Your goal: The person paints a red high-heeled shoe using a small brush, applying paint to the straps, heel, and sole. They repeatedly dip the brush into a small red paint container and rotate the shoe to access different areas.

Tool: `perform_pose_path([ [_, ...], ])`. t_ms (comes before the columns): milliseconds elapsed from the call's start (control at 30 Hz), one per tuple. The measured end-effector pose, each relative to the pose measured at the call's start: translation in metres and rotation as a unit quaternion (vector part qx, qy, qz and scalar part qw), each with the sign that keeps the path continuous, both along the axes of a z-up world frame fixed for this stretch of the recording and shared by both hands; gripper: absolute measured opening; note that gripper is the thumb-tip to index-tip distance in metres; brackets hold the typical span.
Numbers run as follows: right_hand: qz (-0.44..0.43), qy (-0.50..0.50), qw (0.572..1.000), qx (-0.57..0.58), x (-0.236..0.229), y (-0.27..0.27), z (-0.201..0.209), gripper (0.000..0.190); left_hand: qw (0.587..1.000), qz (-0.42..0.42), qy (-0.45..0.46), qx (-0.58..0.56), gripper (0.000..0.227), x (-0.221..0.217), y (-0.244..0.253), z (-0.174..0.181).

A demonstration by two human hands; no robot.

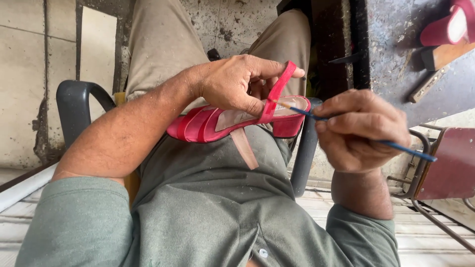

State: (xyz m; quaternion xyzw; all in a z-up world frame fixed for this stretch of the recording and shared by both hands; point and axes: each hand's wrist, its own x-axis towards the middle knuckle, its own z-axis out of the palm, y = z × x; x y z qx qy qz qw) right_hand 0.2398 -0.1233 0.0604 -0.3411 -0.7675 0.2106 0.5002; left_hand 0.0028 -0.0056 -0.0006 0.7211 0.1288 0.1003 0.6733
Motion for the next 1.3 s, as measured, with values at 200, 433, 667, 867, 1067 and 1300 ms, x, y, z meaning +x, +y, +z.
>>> perform_pose_path([
  [200, 0.043, -0.004, 0.998, -0.051, -0.011, -0.003, 0.017, 0.014, 1.000, 0.006, 0.012, -0.001, 0.076, 0.000, -0.001, -0.001],
  [433, 0.079, 0.028, 0.996, -0.008, 0.010, -0.002, -0.009, 0.018, 0.999, 0.020, 0.039, -0.014, 0.074, -0.003, -0.005, 0.006],
  [667, -0.029, 0.060, 0.998, 0.021, 0.015, 0.001, -0.017, 0.023, 0.999, -0.006, -0.024, -0.035, 0.077, -0.002, -0.004, -0.005],
  [867, -0.006, 0.070, 0.997, 0.028, 0.017, 0.006, -0.020, 0.020, 0.998, -0.011, -0.034, -0.044, 0.077, -0.002, -0.004, -0.004],
  [1067, 0.027, 0.040, 0.999, -0.022, 0.004, 0.000, -0.001, 0.011, 1.000, -0.003, -0.014, -0.022, 0.077, -0.001, -0.002, -0.001],
  [1300, 0.067, -0.018, 0.997, -0.022, -0.011, -0.004, 0.016, 0.015, 1.000, 0.007, 0.008, -0.021, 0.076, 0.001, -0.004, -0.002],
])
